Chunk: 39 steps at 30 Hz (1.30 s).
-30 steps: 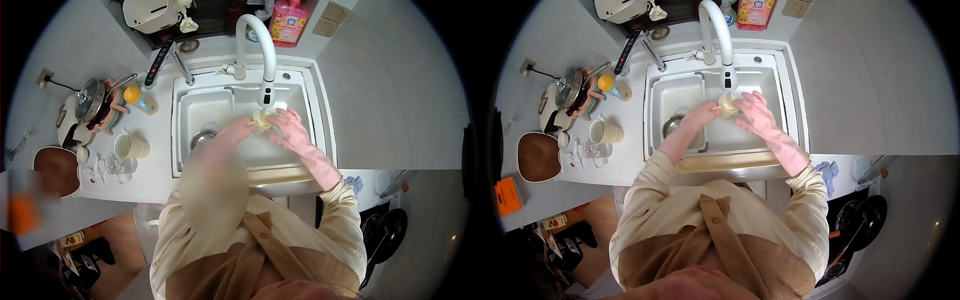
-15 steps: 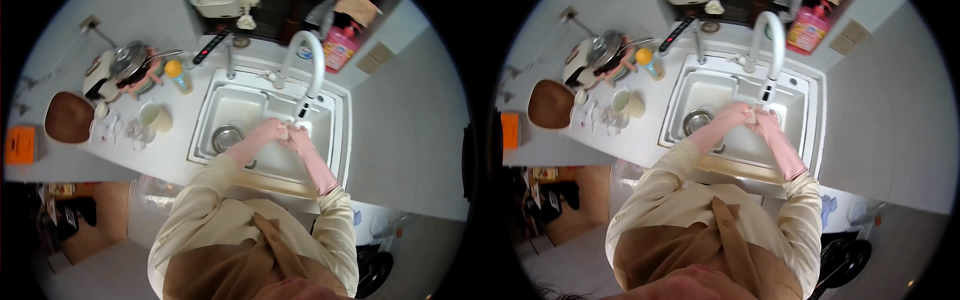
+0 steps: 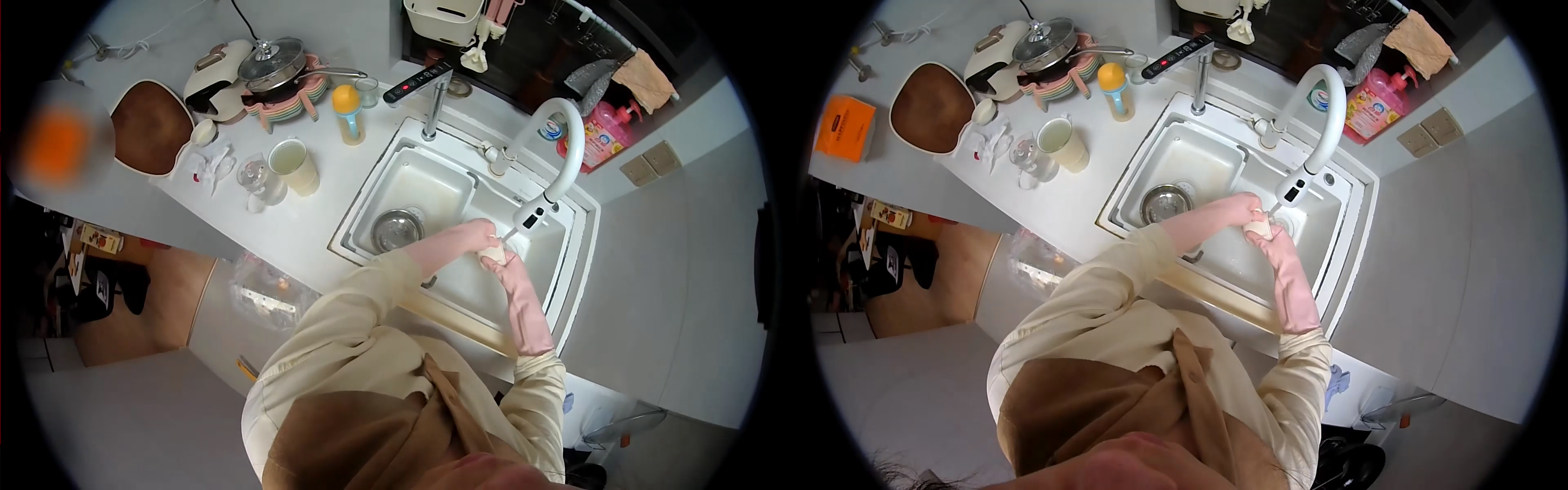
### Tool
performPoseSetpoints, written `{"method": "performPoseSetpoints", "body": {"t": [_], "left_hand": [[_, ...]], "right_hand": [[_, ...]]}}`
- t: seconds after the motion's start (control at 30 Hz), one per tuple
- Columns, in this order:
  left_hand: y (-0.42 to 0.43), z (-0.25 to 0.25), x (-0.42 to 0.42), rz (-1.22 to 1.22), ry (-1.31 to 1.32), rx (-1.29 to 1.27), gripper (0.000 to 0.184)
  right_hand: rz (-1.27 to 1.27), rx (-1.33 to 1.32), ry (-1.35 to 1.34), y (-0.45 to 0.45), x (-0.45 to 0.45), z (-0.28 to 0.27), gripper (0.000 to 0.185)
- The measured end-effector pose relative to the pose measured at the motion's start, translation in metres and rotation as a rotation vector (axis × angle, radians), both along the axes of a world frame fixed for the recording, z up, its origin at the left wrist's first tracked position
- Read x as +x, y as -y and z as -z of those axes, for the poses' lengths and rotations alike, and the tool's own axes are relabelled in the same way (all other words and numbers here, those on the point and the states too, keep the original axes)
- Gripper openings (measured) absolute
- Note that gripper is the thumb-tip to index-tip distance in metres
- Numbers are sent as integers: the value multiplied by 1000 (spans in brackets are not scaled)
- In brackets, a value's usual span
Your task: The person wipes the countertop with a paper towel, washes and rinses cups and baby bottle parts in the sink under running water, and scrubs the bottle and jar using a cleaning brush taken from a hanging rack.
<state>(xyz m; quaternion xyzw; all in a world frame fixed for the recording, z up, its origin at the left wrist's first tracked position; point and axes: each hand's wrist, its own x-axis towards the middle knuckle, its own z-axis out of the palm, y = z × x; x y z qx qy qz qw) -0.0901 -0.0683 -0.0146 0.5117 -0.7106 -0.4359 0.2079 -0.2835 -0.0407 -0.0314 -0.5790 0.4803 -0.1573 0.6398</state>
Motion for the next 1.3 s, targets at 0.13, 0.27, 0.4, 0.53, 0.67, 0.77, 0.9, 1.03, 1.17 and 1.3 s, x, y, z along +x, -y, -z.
{"method": "performPoseSetpoints", "body": {"t": [0.13,0.27,0.4,0.53,0.67,0.77,0.9,1.03,1.17,1.3], "left_hand": [[3,4,4,7,-193,301,19],[8,8,-4,-58,-384,453,16],[11,44,-21,60,-276,-129,13],[23,60,-19,112,-237,-377,19],[21,68,-16,81,-230,-217,24],[14,57,-15,-16,-280,-31,26],[23,48,-10,-22,-211,65,28],[16,43,-12,-127,-363,246,35],[-16,54,-43,-480,-918,711,59],[-49,18,-58,-635,-797,648,52]], "right_hand": [[242,441,107,4,-23,-3,22],[-40,-4,129,7,-15,-3,23],[132,89,17,7,-2,-14,29],[438,299,376,-5,10,12,23],[-98,-477,-293,-9,5,-18,18],[-130,-367,-139,4,-6,-2,24],[-81,-787,-249,3,-4,30,33],[64,-398,-234,-2,1,-22,42],[302,-267,-257,7,-2,6,47],[293,-388,-726,-3,14,-12,39]]}}
